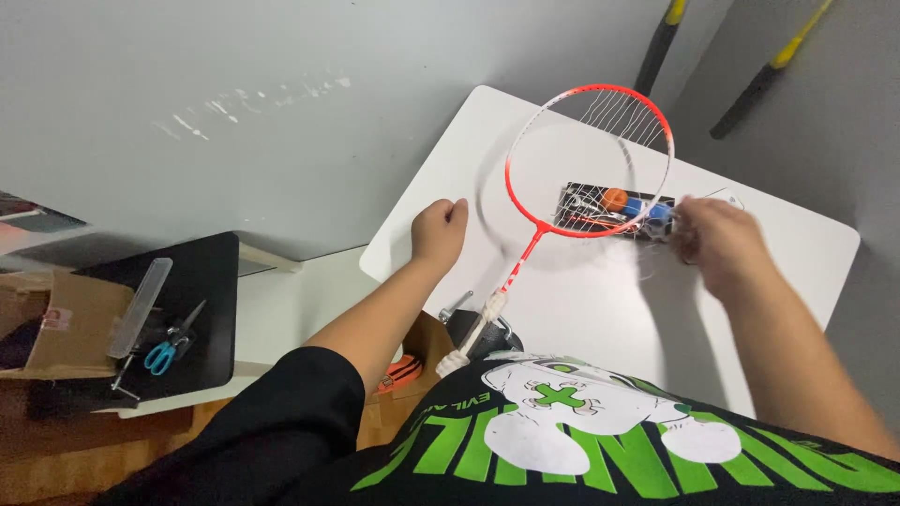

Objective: Repairing or restringing a badminton racket string by hand.

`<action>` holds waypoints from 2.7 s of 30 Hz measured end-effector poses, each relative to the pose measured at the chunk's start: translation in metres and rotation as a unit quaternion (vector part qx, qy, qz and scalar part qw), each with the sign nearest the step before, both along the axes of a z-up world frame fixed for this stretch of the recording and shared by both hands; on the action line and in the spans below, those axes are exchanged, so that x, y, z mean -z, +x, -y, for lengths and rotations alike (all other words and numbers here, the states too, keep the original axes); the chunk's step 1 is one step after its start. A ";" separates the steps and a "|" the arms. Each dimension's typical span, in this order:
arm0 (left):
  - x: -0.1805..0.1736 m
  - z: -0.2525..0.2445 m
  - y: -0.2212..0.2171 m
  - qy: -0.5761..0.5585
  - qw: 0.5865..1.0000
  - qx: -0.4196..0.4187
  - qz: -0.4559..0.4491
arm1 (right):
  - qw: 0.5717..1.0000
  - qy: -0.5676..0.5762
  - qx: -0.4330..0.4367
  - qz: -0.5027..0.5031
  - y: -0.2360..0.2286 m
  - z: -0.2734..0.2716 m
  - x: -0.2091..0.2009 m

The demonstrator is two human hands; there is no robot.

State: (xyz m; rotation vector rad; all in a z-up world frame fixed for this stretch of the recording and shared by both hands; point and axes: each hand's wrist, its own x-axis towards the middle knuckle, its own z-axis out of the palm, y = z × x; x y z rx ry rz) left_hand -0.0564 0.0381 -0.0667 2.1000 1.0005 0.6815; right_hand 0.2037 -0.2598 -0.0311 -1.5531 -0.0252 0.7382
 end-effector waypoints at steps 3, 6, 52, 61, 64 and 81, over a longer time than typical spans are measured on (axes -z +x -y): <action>0.008 -0.016 -0.014 0.034 0.999 -0.031 -0.004 | 0.999 -0.015 0.029 0.035 0.018 0.011 -0.012; 0.013 -0.043 -0.044 0.098 0.989 -0.107 0.026 | 0.993 -0.050 0.058 0.094 0.000 0.015 -0.056; -0.097 0.022 0.005 -0.234 0.938 0.112 -0.231 | 0.652 0.128 -0.649 0.370 -0.240 -0.157 -0.068; -0.050 -0.055 -0.040 -0.204 0.948 -0.161 0.184 | 0.838 0.092 -0.515 0.156 -0.223 -0.178 -0.020; -0.052 -0.069 -0.083 -0.240 0.932 -0.195 0.188 | 0.932 0.116 -0.335 0.072 -0.219 -0.178 -0.029; -0.106 -0.030 -0.172 -0.044 0.868 -0.167 -0.466 | 0.672 -0.036 -0.460 0.579 -0.215 -0.202 -0.027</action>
